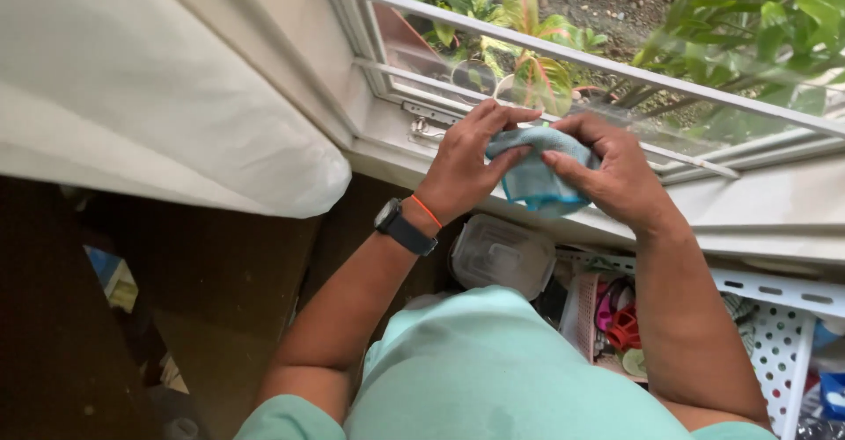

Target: The person wipes the interior surface of a window and its frame using a blue cloth. They systematically clean the glass panes and the surrounding frame, including the lower sill and side edges.

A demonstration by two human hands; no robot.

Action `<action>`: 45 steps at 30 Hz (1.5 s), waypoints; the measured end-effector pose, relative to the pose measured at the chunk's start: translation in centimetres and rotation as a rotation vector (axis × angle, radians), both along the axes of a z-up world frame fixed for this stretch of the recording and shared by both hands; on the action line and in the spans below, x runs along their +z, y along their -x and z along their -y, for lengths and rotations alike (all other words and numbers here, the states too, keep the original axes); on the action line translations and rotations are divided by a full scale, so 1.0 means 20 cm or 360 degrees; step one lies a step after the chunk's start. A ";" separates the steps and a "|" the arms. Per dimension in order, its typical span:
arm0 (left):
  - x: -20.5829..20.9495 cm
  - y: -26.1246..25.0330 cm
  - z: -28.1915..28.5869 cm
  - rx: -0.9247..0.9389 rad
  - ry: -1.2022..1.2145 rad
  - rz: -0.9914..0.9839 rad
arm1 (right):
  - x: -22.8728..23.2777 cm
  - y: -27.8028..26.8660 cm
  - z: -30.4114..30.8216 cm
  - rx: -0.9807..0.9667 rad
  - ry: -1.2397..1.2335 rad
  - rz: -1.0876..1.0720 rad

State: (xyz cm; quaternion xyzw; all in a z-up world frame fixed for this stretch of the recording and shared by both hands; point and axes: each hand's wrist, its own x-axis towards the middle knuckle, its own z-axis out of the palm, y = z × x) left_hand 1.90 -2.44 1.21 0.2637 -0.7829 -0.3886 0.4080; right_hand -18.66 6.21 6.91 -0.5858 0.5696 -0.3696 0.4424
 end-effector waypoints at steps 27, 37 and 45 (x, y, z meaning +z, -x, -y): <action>-0.20 -0.16 0.19 0.0810 0.0954 0.0805 | -0.14 -0.41 0.33 -0.0309 0.1498 -0.1996; -0.17 -0.11 0.25 0.0950 0.1193 0.0824 | -0.17 -0.39 0.33 -0.0381 0.1613 -0.1859; -0.17 -0.26 0.21 0.0880 0.0784 0.0613 | -0.22 -0.41 0.38 -0.0353 0.1624 -0.1826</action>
